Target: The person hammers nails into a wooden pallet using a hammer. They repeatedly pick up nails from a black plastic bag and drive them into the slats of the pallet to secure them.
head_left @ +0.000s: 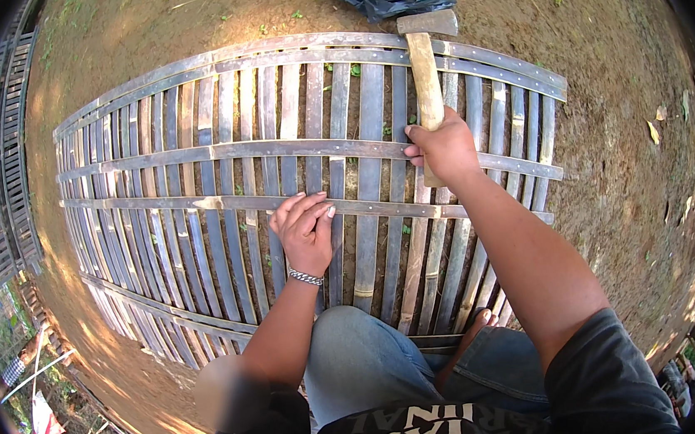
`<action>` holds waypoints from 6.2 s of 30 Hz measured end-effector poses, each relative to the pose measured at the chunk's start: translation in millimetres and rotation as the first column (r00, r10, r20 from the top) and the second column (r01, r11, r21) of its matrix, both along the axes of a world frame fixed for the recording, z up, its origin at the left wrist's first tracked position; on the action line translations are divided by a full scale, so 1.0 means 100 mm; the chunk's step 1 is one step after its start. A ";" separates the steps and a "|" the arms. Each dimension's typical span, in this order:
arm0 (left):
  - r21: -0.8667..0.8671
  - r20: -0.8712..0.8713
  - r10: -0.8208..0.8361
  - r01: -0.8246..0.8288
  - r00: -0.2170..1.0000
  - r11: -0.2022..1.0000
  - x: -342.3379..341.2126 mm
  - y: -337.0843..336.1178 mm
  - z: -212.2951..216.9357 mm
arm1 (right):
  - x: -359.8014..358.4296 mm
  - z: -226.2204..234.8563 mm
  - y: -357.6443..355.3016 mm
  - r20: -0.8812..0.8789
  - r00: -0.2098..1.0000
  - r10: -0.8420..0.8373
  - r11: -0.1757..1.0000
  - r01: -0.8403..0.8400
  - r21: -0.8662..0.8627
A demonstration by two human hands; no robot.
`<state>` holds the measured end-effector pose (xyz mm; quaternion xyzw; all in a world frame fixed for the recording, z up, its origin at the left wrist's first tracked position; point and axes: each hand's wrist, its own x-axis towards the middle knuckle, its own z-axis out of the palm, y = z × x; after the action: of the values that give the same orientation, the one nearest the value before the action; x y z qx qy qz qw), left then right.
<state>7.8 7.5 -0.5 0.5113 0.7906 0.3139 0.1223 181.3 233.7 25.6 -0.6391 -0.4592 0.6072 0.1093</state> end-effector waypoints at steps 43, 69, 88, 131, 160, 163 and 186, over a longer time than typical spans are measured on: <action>-0.042 0.046 0.191 -0.189 0.980 0.981 0.14 -0.06 -0.02 | 0.83 0.58 -1.37 0.333 0.578 0.745 0.517 -0.816 0.259; -0.031 0.020 0.192 -0.191 0.981 0.981 0.14 -0.06 -0.05 | 0.88 0.55 -1.27 0.339 0.559 0.757 0.423 -0.814 0.398; -0.066 0.044 0.185 -0.182 0.982 0.981 0.15 -0.08 -0.03 | 0.86 0.66 -1.20 0.374 0.598 0.708 0.535 -0.801 0.269; -0.264 -0.300 0.254 -0.336 0.920 0.904 -0.55 0.59 -0.07 | 0.86 0.41 -1.07 0.249 0.533 0.809 0.332 -0.763 0.555; -0.248 -0.273 0.251 -0.320 0.929 0.914 -0.56 0.58 -0.04 | 0.93 0.23 -1.12 0.239 0.564 0.790 0.290 -0.688 0.666; -0.236 -0.279 0.258 -0.327 0.925 0.915 -0.55 0.56 -0.05 | 0.91 0.32 -1.14 0.213 0.595 0.775 0.369 -0.700 0.612; -0.253 -0.098 -0.165 0.135 0.981 0.958 -0.10 -0.41 0.36 | 0.20 -0.03 -1.08 -0.267 0.951 0.159 0.987 -0.163 0.008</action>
<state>-2.6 -33.1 35.3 0.5685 0.7880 0.1728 0.1611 200.9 126.1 23.1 -0.5128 -0.4867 0.6978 0.1156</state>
